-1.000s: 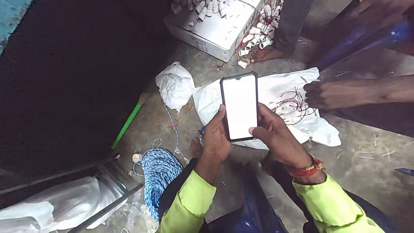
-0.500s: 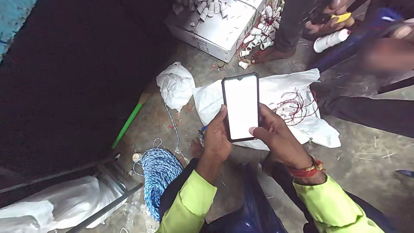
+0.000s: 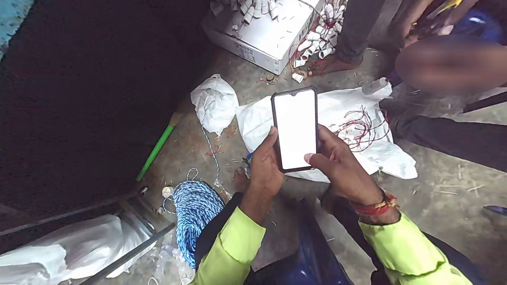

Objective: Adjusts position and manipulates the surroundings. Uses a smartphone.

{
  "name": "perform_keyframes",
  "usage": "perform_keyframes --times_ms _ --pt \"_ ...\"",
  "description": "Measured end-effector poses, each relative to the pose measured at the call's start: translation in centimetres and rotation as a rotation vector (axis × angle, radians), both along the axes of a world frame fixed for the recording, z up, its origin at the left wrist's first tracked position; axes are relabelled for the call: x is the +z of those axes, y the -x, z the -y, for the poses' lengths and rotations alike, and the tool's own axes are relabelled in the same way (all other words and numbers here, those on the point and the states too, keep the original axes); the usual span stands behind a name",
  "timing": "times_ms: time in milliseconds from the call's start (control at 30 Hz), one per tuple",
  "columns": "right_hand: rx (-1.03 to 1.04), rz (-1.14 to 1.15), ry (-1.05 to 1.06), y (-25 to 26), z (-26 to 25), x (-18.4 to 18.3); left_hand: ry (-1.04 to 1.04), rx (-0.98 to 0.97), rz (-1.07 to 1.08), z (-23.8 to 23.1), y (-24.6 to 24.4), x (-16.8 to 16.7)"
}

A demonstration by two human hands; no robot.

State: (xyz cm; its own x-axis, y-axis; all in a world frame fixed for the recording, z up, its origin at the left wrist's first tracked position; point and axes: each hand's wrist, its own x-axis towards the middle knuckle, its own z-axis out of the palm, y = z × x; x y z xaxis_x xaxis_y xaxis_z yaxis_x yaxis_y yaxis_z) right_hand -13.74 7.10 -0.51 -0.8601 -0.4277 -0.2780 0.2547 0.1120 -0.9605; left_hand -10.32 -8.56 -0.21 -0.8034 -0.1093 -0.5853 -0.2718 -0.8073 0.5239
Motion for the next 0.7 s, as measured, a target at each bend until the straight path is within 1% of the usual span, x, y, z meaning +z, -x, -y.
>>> perform_keyframes --times_ms 500,700 --pt "0.013 -0.014 -0.002 -0.02 -0.06 -0.07 -0.022 0.005 -0.019 0.07 -0.11 -0.14" --pt "0.005 0.004 -0.007 -0.04 -0.02 -0.07 -0.010 -0.022 -0.019 0.17 -0.08 -0.09"
